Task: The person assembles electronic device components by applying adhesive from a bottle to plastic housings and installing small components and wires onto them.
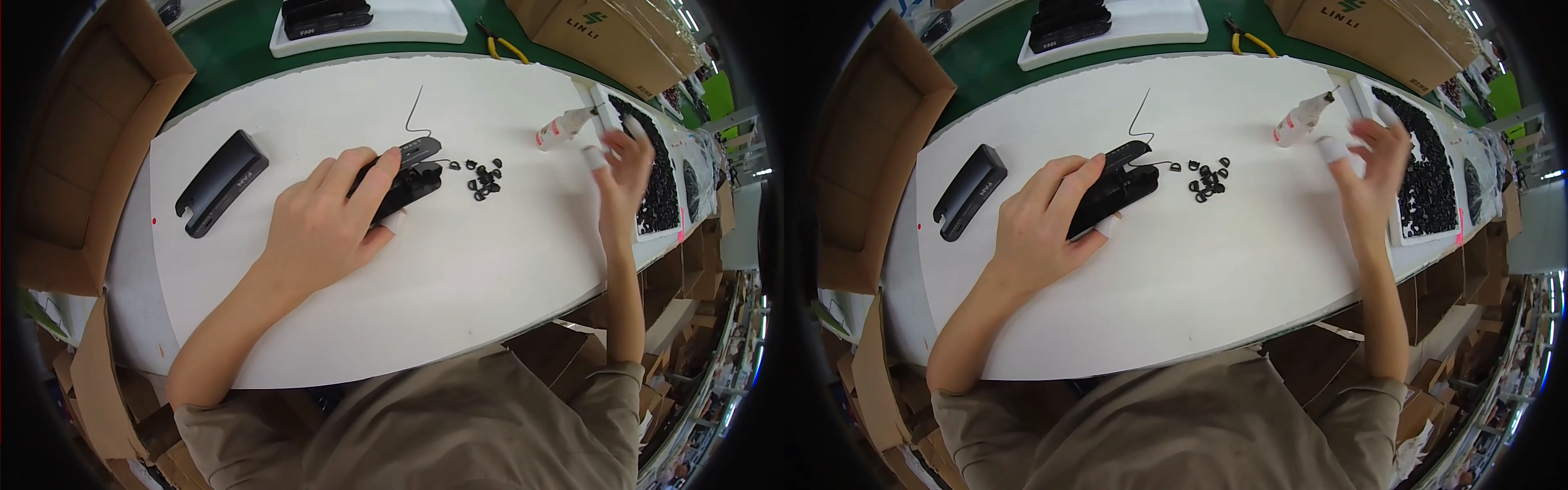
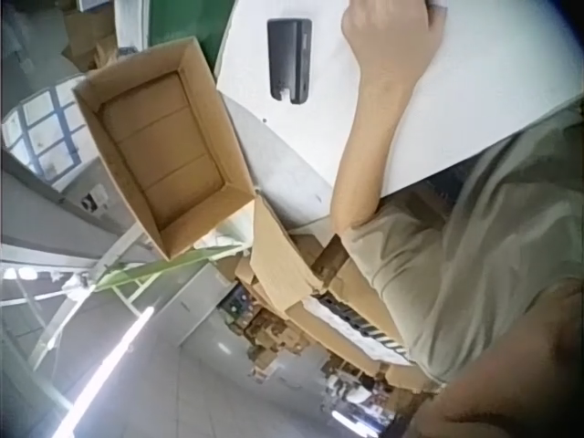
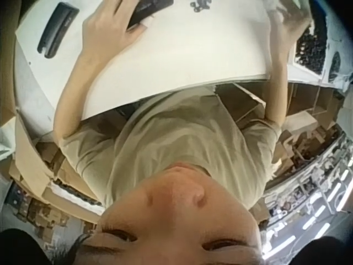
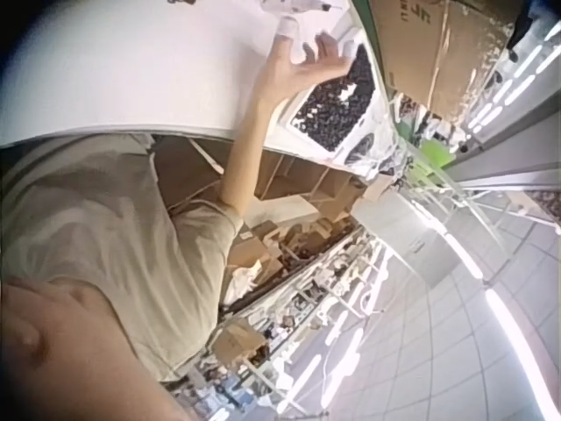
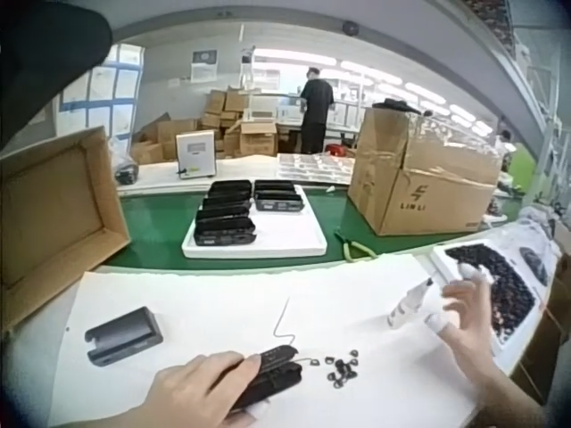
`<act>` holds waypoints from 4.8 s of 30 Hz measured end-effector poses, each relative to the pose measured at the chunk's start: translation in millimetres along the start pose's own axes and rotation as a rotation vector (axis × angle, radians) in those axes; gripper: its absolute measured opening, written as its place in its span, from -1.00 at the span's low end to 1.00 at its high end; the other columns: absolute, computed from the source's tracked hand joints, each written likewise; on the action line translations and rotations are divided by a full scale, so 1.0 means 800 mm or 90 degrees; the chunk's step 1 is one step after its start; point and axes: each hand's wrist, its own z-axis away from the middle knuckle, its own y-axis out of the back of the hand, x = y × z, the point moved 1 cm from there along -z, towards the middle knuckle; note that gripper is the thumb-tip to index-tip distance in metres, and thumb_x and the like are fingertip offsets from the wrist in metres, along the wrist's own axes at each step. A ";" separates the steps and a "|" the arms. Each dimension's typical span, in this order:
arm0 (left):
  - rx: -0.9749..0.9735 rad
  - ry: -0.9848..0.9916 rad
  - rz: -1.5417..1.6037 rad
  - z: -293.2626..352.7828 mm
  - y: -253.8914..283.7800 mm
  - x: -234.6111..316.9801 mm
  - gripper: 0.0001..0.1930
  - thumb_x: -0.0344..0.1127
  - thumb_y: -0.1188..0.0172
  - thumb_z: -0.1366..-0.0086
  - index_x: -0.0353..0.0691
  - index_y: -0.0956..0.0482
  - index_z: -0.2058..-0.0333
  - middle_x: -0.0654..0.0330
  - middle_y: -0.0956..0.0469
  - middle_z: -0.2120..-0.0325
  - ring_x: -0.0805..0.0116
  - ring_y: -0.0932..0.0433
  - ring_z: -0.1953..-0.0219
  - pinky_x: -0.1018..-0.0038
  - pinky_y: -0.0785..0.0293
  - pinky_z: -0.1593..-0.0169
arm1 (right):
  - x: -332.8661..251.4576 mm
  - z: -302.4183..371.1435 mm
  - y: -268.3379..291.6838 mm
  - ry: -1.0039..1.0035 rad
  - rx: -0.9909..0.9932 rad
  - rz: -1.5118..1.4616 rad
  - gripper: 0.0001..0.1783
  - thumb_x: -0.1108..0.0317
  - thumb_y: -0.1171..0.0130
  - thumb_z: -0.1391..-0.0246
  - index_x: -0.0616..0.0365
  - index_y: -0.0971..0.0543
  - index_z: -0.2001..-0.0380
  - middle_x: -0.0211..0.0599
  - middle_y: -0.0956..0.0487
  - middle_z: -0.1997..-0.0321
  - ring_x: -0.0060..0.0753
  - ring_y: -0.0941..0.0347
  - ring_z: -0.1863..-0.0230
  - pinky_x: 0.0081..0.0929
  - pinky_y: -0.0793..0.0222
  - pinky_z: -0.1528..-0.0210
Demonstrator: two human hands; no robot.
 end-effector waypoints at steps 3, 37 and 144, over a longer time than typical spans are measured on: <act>0.005 -0.004 -0.004 0.000 -0.002 0.003 -0.48 -0.36 -0.32 0.18 -0.28 -0.46 0.14 0.15 -0.47 0.30 0.27 -0.51 0.39 0.49 -0.46 0.43 | 0.025 -0.014 -0.019 -0.060 -0.117 -0.006 -0.22 0.34 -0.24 0.07 0.23 -0.06 -0.16 -0.01 -0.31 -0.13 -0.28 -0.27 -0.14 -0.41 -0.22 -0.11; -0.009 -0.106 -0.064 0.000 -0.006 0.038 -0.50 -0.38 -0.30 0.15 -0.37 -0.50 0.14 -0.01 -0.47 0.27 0.38 -0.37 0.60 0.61 -0.32 0.64 | -0.050 0.022 -0.079 -0.267 -0.270 -0.358 -0.78 0.30 -0.25 0.05 0.21 -0.47 0.54 -0.44 -0.47 0.62 -0.72 -0.31 0.63 -0.71 -0.18 0.62; -0.065 0.215 0.111 -0.008 0.018 -0.024 -0.83 -0.53 -0.16 0.08 -0.30 -0.39 0.45 0.10 -0.45 0.52 0.17 -0.46 0.43 0.36 -0.37 0.39 | -0.070 -0.042 -0.097 -0.070 -0.641 0.204 -0.83 0.60 -0.06 0.23 0.44 -0.48 0.44 -0.15 -0.47 0.63 -0.36 -0.44 0.55 -0.51 -0.39 0.42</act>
